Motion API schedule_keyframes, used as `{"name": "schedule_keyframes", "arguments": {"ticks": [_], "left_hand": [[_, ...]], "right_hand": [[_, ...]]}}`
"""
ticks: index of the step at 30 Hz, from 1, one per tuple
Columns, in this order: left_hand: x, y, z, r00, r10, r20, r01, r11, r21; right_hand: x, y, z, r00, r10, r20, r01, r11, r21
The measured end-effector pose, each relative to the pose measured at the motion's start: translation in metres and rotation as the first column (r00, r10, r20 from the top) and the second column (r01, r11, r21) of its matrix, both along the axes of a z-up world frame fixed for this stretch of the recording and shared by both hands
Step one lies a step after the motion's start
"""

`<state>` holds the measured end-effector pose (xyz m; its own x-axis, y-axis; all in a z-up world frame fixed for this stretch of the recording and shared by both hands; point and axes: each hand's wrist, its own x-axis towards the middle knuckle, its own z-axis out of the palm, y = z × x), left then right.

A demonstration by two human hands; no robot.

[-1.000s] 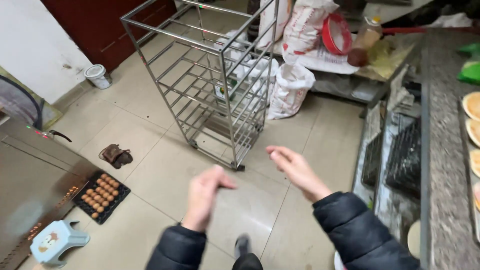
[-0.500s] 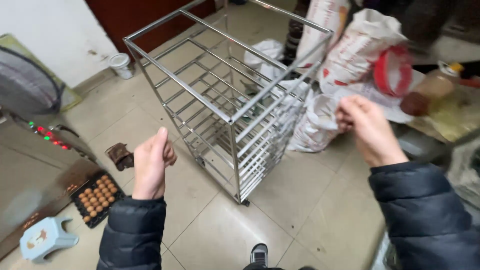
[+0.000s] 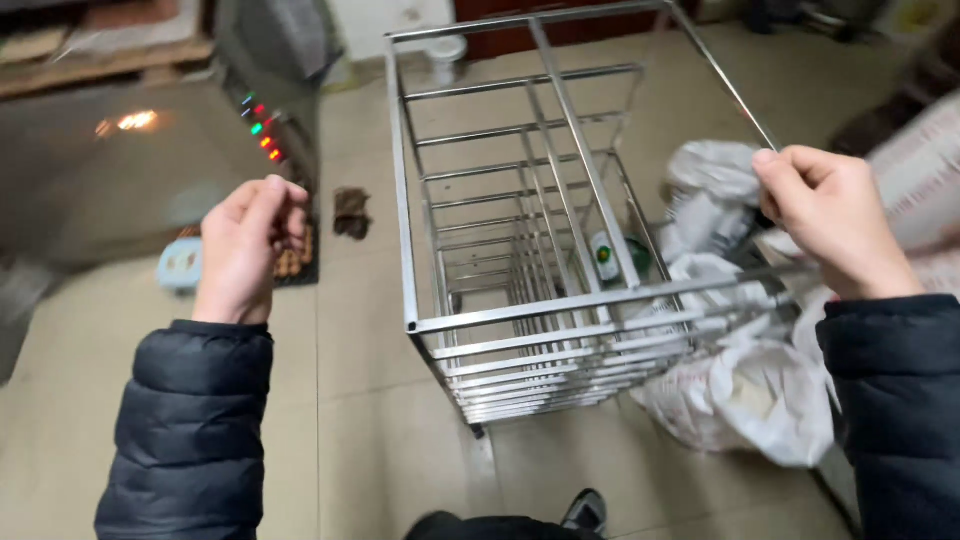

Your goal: The person places sliced ham onto round dough bases arranged on a baking tray. The dough bases are already topped with a red sauce. The person briefly moves to the stove to check on other items before returning to continue placing ham on the remaining dough bases.

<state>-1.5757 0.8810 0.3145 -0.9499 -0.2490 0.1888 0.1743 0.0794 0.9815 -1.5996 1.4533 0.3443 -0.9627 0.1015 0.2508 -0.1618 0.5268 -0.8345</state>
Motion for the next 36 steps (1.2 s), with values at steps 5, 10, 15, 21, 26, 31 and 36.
{"name": "schedule_keyframes", "arguments": {"ticks": [5,10,15,21,26,31,36], "left_hand": [[0.048,0.026,0.011,0.961,0.249,0.122,-0.265,0.954,0.140],[0.068,0.063,0.022,0.928,0.296,0.227,-0.273,0.953,-0.128],[0.079,0.087,0.032,0.928,0.317,0.197,-0.282,0.941,-0.188],[0.086,0.108,0.040,0.921,0.368,0.128,-0.344,0.923,-0.175],[0.059,0.139,0.023,0.922,0.358,-0.144,-0.386,0.879,-0.280],[0.035,0.252,0.016,0.963,0.018,-0.268,-0.083,0.969,-0.234],[0.039,0.355,0.015,0.884,-0.324,-0.337,0.254,0.938,-0.237]], "right_hand": [[-0.105,0.022,-0.003,0.991,0.127,0.048,-0.135,0.876,0.463],[-0.139,0.006,0.018,0.956,0.239,0.172,-0.294,0.745,0.600],[-0.164,0.005,0.019,0.937,0.316,0.150,-0.339,0.715,0.611],[-0.150,-0.004,0.034,0.933,0.348,0.093,-0.344,0.786,0.513],[-0.137,0.002,0.030,0.943,0.331,0.014,-0.304,0.845,0.440],[-0.092,0.017,0.034,0.981,0.187,0.046,-0.190,0.898,0.396],[-0.027,0.031,0.018,0.995,0.047,-0.084,-0.027,0.974,0.226]]}}
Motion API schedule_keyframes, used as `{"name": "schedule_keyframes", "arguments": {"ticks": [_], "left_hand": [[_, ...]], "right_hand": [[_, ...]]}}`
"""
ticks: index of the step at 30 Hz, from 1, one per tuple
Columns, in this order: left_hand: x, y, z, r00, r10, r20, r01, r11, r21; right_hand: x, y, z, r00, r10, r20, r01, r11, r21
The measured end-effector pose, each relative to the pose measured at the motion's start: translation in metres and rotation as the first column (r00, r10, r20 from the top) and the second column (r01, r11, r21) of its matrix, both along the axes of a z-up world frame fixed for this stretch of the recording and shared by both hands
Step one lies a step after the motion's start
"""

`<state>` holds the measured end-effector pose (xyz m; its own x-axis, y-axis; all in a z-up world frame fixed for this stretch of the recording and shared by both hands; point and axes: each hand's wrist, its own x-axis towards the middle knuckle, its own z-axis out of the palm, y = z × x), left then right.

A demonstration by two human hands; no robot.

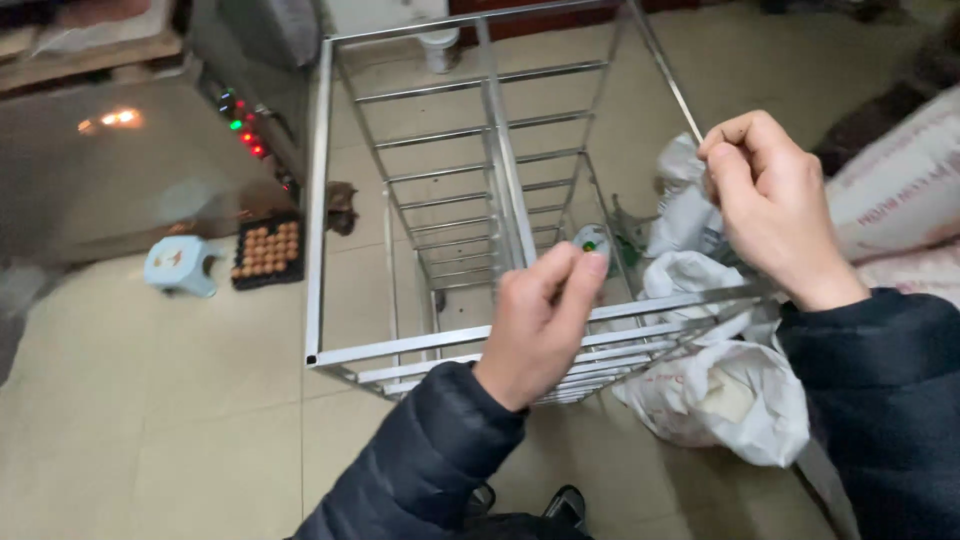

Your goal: The person places sliced ham onto round dough bases arranged on a baking tray. The dough bases are already topped with a red sauce. The person briefly moves to the stove to check on other items before returning to continue placing ham on the remaining dough bases.

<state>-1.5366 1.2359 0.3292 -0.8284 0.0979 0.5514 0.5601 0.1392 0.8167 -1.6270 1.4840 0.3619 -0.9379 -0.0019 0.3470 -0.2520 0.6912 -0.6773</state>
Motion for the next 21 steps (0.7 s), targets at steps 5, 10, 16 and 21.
{"name": "schedule_keyframes", "arguments": {"ticks": [5,10,16,21], "left_hand": [[0.017,0.062,-0.009,0.925,-0.378,0.033,0.371,0.920,0.126],[0.086,0.087,-0.035,0.637,-0.767,0.074,0.753,0.640,0.156],[0.154,0.101,-0.054,0.190,-0.966,0.176,0.931,0.234,0.280],[0.222,0.096,-0.074,-0.144,-0.948,0.284,0.930,-0.032,0.366]], "right_hand": [[0.080,-0.009,-0.015,0.965,-0.132,-0.226,0.070,0.962,-0.264],[0.153,-0.013,-0.071,0.878,-0.478,-0.038,0.310,0.626,-0.715],[0.287,-0.103,-0.098,0.694,-0.714,0.096,0.534,0.420,-0.734],[0.376,-0.150,-0.144,0.537,-0.827,0.166,0.555,0.199,-0.807]]}}
